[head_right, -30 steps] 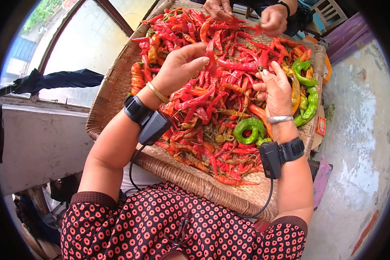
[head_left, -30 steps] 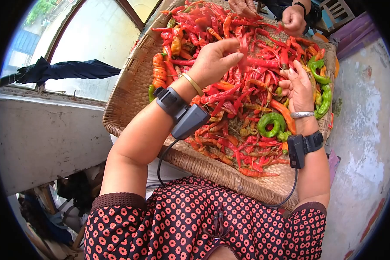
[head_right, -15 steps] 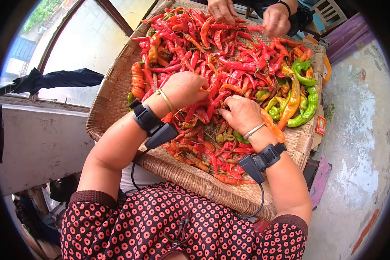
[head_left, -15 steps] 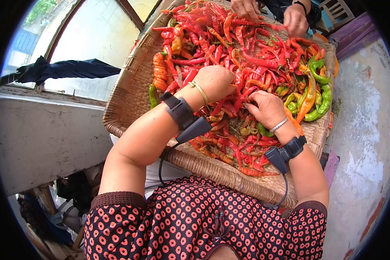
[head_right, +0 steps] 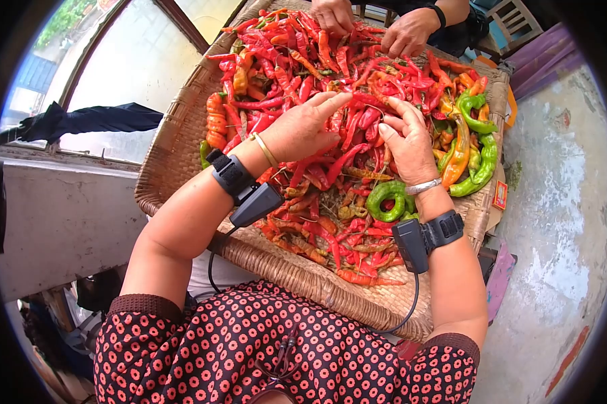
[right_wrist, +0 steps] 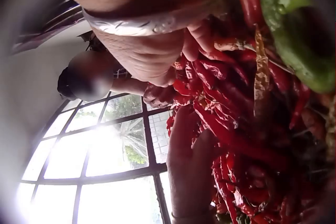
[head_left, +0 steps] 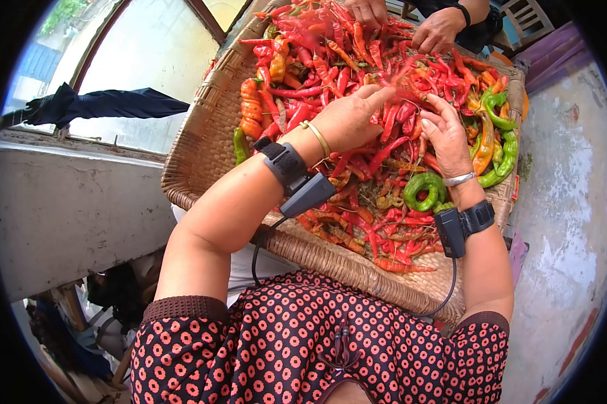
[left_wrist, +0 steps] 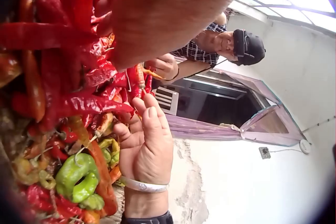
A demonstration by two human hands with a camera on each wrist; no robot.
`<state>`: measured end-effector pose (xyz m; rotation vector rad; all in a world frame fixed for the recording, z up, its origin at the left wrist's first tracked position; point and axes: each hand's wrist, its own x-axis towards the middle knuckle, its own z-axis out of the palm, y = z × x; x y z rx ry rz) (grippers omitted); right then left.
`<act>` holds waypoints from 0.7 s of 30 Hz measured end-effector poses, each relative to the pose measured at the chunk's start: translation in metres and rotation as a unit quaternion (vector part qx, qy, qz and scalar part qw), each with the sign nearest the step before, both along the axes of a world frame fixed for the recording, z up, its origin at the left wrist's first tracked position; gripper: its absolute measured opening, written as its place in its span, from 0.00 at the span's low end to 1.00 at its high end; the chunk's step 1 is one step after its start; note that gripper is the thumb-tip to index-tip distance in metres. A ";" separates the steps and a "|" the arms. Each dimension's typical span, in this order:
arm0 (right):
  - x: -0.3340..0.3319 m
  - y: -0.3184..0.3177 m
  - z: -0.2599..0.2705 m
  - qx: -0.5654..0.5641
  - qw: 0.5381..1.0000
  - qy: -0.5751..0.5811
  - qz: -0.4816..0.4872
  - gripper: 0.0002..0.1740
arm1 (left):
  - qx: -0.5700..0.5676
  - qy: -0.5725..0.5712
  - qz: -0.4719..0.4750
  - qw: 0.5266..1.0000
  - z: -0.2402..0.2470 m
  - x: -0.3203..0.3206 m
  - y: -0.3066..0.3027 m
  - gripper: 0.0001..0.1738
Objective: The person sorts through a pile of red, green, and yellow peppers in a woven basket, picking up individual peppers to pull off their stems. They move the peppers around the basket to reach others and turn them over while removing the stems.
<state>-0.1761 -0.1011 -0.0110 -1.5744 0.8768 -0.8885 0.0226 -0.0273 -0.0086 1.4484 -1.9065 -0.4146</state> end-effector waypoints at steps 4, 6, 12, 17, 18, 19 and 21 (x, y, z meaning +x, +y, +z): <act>-0.001 0.007 0.003 -0.145 0.972 0.175 0.062 0.08 | 0.140 -0.151 0.001 0.979 0.013 0.004 0.002 0.15; 0.002 0.015 0.006 -0.254 0.930 0.238 0.120 0.07 | 0.178 -0.181 0.010 0.967 0.017 0.002 0.004 0.13; 0.003 0.022 0.000 -0.272 0.899 0.278 0.199 0.20 | 0.217 -0.239 -0.033 0.946 0.013 0.006 0.008 0.13; 0.001 0.018 -0.004 -0.256 0.914 0.248 0.192 0.22 | 0.198 -0.212 -0.063 0.955 0.008 0.007 0.008 0.12; 0.001 0.017 -0.004 -0.251 0.914 0.257 0.188 0.21 | 0.202 -0.224 -0.070 0.951 0.014 0.006 0.010 0.12; 0.002 0.018 -0.003 -0.251 0.914 0.257 0.188 0.21 | 0.207 -0.235 -0.077 0.947 0.017 0.005 0.011 0.11; 0.003 0.020 0.000 -0.283 0.893 0.262 0.231 0.17 | 0.196 -0.241 -0.076 0.948 0.011 0.004 0.010 0.12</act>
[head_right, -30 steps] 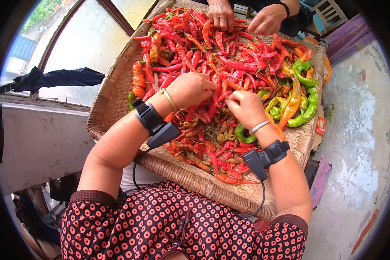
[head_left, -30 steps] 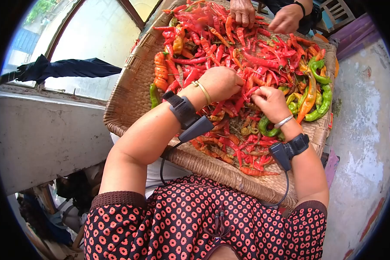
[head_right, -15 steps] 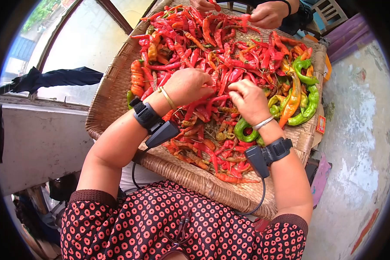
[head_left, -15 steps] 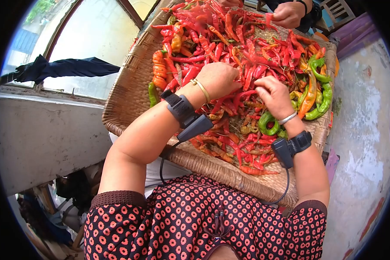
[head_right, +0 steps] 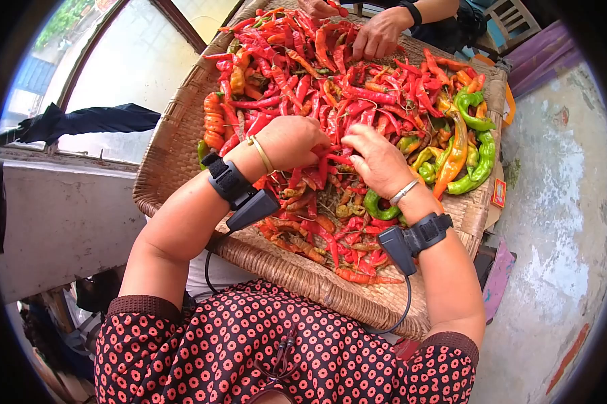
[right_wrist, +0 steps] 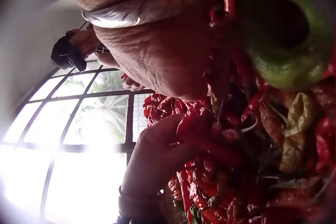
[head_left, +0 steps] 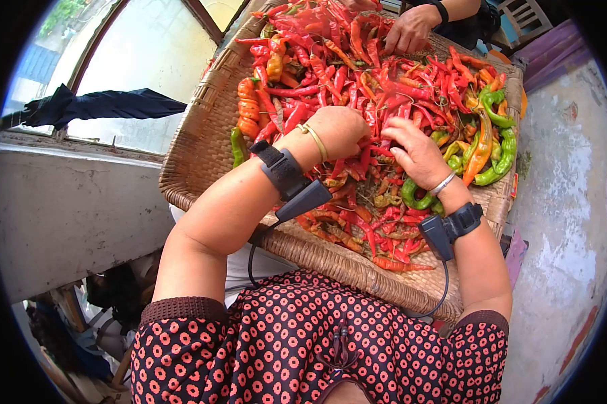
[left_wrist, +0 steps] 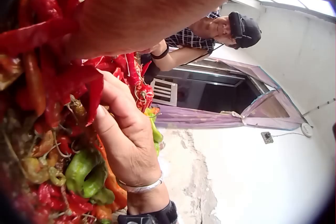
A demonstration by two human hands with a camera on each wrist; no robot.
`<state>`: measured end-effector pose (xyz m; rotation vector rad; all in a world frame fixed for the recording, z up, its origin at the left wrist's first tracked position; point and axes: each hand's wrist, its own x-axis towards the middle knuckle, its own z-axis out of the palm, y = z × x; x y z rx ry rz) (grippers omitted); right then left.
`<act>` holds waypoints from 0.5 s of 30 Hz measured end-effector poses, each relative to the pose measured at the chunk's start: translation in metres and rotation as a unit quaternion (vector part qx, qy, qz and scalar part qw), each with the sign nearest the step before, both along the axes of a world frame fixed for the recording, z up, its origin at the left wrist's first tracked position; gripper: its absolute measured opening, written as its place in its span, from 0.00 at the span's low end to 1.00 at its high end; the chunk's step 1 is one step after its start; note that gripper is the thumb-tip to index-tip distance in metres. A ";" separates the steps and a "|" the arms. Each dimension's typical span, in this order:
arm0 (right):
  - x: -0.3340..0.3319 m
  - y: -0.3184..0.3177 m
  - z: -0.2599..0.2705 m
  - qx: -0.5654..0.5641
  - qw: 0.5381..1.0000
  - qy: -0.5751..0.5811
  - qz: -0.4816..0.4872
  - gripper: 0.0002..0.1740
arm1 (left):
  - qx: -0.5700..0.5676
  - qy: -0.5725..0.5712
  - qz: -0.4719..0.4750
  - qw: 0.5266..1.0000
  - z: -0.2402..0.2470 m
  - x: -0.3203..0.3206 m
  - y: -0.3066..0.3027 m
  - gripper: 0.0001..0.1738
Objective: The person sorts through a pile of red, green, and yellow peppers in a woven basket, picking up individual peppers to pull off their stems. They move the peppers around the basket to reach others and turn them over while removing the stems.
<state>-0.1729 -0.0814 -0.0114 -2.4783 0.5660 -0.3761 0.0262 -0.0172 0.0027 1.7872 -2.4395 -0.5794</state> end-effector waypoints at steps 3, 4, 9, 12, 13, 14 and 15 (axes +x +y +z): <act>0.000 0.000 0.004 -0.004 0.998 0.029 0.063 0.13 | -0.007 0.006 0.009 1.000 -0.006 0.000 -0.002 0.11; 0.000 0.001 0.001 0.023 0.998 -0.013 0.052 0.11 | -0.002 0.016 0.020 1.000 -0.007 0.000 -0.002 0.10; 0.000 0.000 0.006 0.080 0.997 0.011 0.001 0.10 | 0.000 0.002 0.037 0.999 -0.005 0.001 -0.002 0.07; -0.001 0.000 0.006 0.083 0.996 0.011 -0.030 0.10 | -0.014 -0.013 0.037 0.999 -0.006 0.001 -0.001 0.07; -0.001 0.000 0.006 0.079 0.996 0.006 -0.037 0.10 | -0.034 -0.022 0.031 0.999 -0.006 0.002 -0.002 0.08; -0.001 0.001 0.006 0.078 0.996 0.007 -0.037 0.10 | -0.035 -0.022 0.031 0.999 -0.005 0.004 -0.003 0.08; -0.001 0.001 0.007 0.081 0.996 0.008 -0.042 0.11 | -0.015 0.012 0.060 0.998 0.006 0.006 -0.004 0.09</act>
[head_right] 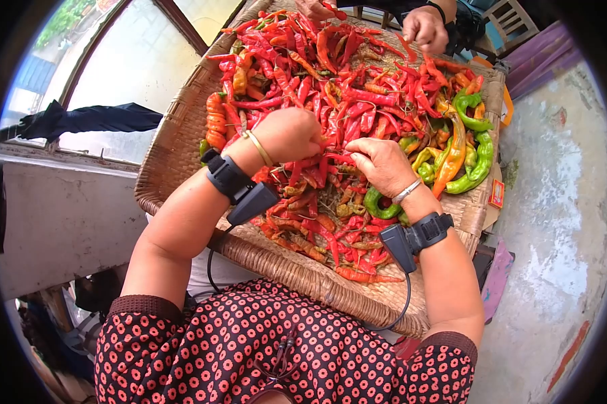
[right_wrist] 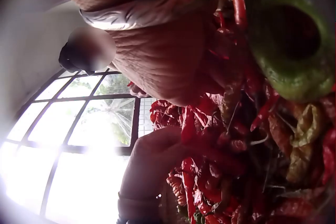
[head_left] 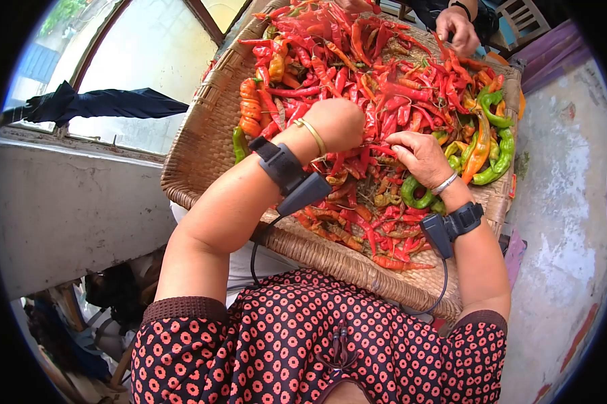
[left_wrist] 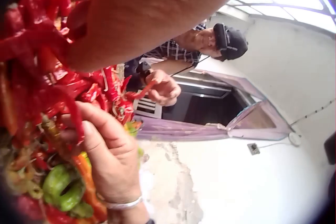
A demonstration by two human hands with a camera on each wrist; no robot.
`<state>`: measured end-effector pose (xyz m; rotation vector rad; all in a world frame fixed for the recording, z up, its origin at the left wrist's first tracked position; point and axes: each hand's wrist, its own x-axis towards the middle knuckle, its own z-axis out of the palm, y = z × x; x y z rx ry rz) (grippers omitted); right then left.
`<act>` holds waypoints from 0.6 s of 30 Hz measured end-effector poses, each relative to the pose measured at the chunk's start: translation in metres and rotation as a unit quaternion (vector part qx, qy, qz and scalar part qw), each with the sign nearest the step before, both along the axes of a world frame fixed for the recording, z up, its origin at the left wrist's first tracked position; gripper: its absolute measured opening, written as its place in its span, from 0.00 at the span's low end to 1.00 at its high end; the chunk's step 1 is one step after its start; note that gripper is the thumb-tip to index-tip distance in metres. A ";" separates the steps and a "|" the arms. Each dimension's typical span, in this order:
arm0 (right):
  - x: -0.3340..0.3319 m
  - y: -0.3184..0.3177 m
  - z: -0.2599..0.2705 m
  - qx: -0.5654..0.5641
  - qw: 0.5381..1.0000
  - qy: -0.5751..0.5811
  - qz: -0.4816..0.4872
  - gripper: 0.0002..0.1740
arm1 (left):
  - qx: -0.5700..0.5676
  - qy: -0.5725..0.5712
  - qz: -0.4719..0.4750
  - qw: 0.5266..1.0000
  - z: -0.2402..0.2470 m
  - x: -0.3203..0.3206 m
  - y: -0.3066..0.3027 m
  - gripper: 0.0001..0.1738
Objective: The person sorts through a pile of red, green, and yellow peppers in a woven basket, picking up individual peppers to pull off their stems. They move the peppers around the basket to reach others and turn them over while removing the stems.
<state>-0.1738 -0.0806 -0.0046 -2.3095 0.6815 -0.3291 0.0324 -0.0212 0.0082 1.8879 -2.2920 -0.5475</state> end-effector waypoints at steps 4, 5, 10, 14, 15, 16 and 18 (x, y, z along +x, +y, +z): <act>0.000 0.000 -0.003 0.002 1.000 -0.001 -0.008 0.11 | -0.047 0.260 0.109 0.958 0.011 0.016 -0.006 0.09; 0.001 0.001 -0.001 0.002 1.000 -0.002 -0.008 0.11 | -0.040 0.314 0.140 0.938 0.016 0.016 -0.009 0.09; 0.006 0.009 0.005 0.048 0.997 0.044 0.053 0.12 | -0.116 0.452 0.146 0.872 0.008 0.007 -0.011 0.12; 0.004 0.014 0.000 -0.093 0.989 0.039 0.110 0.20 | -0.169 0.062 -0.017 0.984 -0.008 0.012 -0.005 0.15; 0.005 0.016 0.002 -0.098 0.986 0.067 0.115 0.23 | -0.115 0.048 -0.015 0.992 -0.006 0.011 -0.003 0.16; 0.005 0.018 0.001 -0.098 0.986 0.067 0.115 0.23 | -0.115 0.048 -0.015 0.992 -0.011 0.012 -0.002 0.16; 0.006 0.020 -0.001 -0.097 0.984 0.119 0.086 0.16 | -0.130 -0.030 -0.067 0.989 -0.020 0.016 0.001 0.13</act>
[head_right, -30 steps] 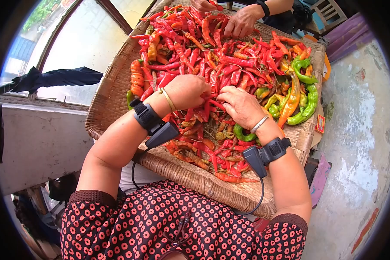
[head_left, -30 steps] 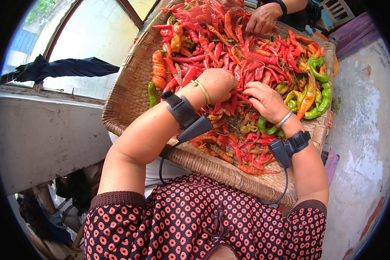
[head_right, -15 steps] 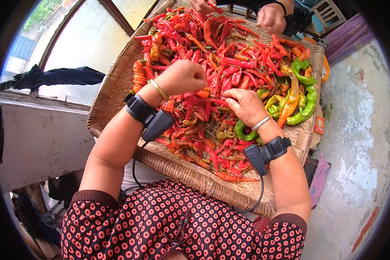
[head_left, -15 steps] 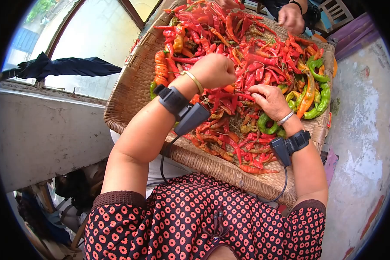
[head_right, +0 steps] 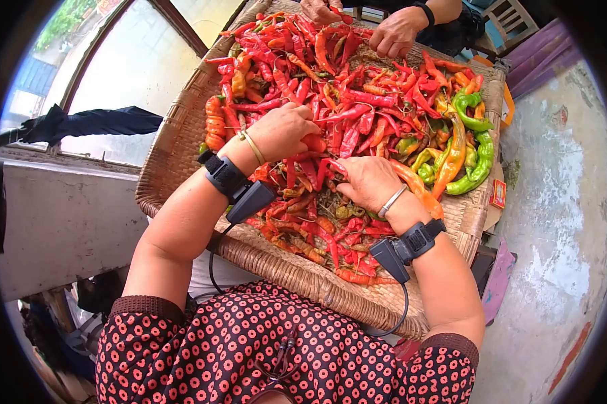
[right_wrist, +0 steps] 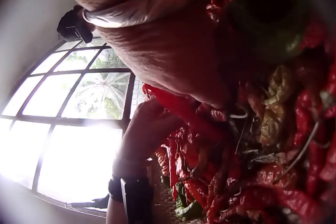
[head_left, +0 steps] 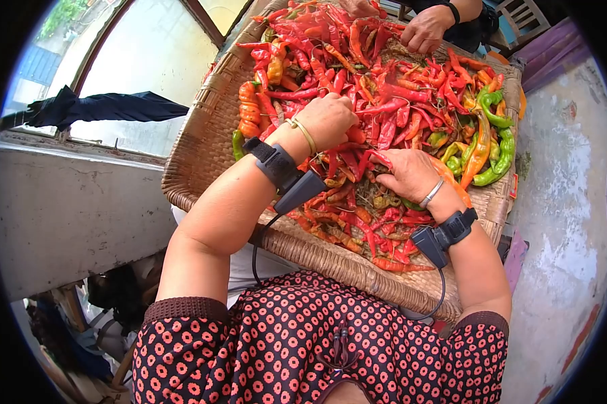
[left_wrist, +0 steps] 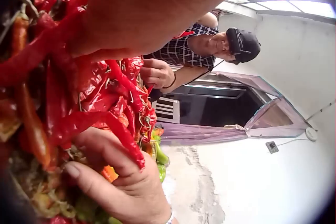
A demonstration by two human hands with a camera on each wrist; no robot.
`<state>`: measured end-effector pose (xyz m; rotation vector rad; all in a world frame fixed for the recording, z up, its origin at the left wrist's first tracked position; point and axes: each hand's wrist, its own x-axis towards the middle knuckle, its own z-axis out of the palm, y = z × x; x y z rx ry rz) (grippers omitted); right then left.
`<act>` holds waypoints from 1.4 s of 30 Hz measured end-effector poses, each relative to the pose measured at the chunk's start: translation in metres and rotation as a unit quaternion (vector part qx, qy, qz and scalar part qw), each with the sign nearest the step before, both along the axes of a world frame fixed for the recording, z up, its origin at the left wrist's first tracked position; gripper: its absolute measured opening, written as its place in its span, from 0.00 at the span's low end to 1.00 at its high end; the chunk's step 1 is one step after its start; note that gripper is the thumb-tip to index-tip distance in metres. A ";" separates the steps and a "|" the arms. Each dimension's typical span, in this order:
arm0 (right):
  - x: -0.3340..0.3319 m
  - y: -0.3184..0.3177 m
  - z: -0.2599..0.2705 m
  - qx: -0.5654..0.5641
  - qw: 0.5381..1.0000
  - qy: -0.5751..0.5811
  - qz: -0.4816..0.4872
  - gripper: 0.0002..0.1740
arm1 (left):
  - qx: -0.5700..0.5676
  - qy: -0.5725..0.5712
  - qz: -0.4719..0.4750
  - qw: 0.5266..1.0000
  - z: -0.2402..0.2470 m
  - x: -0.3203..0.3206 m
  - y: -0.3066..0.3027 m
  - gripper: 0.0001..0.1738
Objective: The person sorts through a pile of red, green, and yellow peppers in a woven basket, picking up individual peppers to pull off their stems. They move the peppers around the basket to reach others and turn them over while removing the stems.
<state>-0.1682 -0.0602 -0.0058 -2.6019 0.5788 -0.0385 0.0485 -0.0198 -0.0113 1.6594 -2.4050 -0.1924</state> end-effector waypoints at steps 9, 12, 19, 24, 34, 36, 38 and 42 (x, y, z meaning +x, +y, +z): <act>-0.004 -0.014 0.012 0.210 0.970 -0.091 -0.080 0.10 | -0.050 0.158 0.003 0.986 0.028 0.011 -0.008 0.07; -0.008 -0.018 0.016 0.309 0.936 -0.124 -0.116 0.09 | 0.049 0.331 0.129 0.934 0.044 0.005 -0.005 0.07; -0.019 -0.029 0.043 0.390 0.864 -0.230 -0.220 0.07 | 0.069 0.550 0.159 0.817 0.039 0.000 -0.011 0.06; -0.029 -0.043 0.036 0.285 0.864 -0.262 -0.322 0.07 | 0.082 0.653 0.176 0.732 0.034 -0.008 -0.013 0.05; -0.017 -0.026 0.042 -0.099 0.973 -0.187 -0.094 0.05 | 0.084 0.192 0.068 0.975 0.026 -0.025 -0.003 0.13; -0.011 -0.015 0.036 -0.071 0.992 -0.101 0.017 0.07 | 0.157 0.080 0.083 0.981 0.025 -0.030 0.001 0.16; -0.007 -0.003 0.030 -0.080 0.994 -0.035 0.070 0.11 | 0.136 -0.021 0.101 0.985 0.019 -0.036 0.006 0.22; -0.004 0.015 0.033 -0.093 0.987 0.087 0.095 0.13 | 0.136 -0.053 0.106 0.984 0.019 -0.043 0.010 0.23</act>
